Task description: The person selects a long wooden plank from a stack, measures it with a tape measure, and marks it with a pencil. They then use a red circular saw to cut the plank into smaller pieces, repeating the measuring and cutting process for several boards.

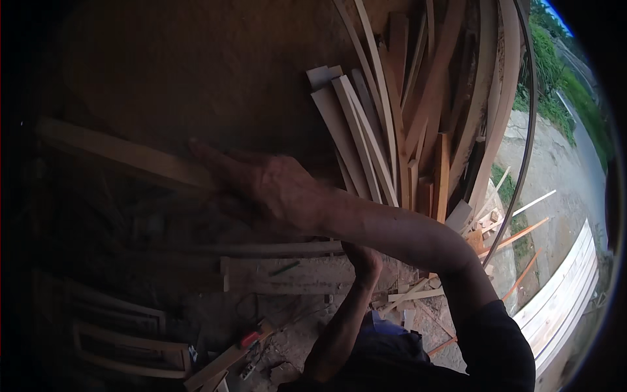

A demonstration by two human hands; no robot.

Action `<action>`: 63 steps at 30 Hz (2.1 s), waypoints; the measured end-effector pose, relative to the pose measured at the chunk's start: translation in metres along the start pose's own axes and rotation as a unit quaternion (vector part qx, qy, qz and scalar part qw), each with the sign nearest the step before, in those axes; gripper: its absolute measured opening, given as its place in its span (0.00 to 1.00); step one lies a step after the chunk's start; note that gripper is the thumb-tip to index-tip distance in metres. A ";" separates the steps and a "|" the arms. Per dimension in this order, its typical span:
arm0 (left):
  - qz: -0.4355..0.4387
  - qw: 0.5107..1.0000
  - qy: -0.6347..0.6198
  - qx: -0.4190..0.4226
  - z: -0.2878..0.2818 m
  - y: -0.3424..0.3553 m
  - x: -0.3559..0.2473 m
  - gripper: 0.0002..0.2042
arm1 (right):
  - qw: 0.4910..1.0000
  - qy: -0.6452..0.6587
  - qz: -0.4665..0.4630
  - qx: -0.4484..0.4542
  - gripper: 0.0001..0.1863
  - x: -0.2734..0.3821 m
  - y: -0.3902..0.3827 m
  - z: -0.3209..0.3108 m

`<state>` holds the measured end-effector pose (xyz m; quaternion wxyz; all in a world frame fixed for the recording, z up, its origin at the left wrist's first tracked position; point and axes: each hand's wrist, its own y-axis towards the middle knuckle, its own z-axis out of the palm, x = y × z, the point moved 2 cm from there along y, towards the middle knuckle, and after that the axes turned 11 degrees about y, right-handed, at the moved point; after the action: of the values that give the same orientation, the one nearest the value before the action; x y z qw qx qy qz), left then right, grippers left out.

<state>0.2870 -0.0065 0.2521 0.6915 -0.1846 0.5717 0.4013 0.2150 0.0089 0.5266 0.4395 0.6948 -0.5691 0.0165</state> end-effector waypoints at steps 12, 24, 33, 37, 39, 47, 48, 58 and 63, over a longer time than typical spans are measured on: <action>-0.093 0.887 -0.171 -0.419 -0.403 0.054 -0.106 0.31 | 0.898 0.181 0.152 0.371 0.49 -0.041 -0.282 0.110; -0.095 0.929 -0.243 -0.262 -0.498 0.123 -0.081 0.24 | 0.890 0.265 0.234 0.287 0.50 0.031 -0.045 0.280; -0.175 0.912 -0.305 -0.213 -0.559 0.168 -0.126 0.26 | 0.694 0.603 0.338 0.203 0.40 0.047 0.065 0.338; -0.213 0.886 -0.376 -0.168 -0.588 0.194 -0.177 0.23 | 0.746 0.609 0.216 0.157 0.39 0.088 0.096 0.327; -0.208 0.875 -0.407 -0.161 -0.592 0.205 -0.189 0.22 | 0.749 0.617 0.209 0.120 0.37 0.094 0.102 0.328; -0.180 0.932 -0.285 -0.133 -0.596 0.209 -0.211 0.16 | 0.762 0.609 0.194 0.105 0.34 0.106 0.117 0.322; -0.196 0.912 -0.327 -0.150 -0.592 0.209 -0.211 0.16 | 0.766 0.605 0.195 0.100 0.34 0.105 0.116 0.321; -0.191 0.888 -0.397 -0.131 -0.588 0.200 -0.206 0.18 | 0.773 0.592 0.210 0.093 0.32 0.105 0.112 0.327; -0.165 0.859 -0.484 -0.008 -0.597 0.193 -0.194 0.25 | 0.722 0.642 0.254 0.031 0.34 0.114 0.097 0.344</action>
<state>-0.2493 -0.3816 0.3074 0.9357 -0.0636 0.1228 0.3246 0.0127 -0.2931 0.4332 0.6570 0.3608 -0.3046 0.5877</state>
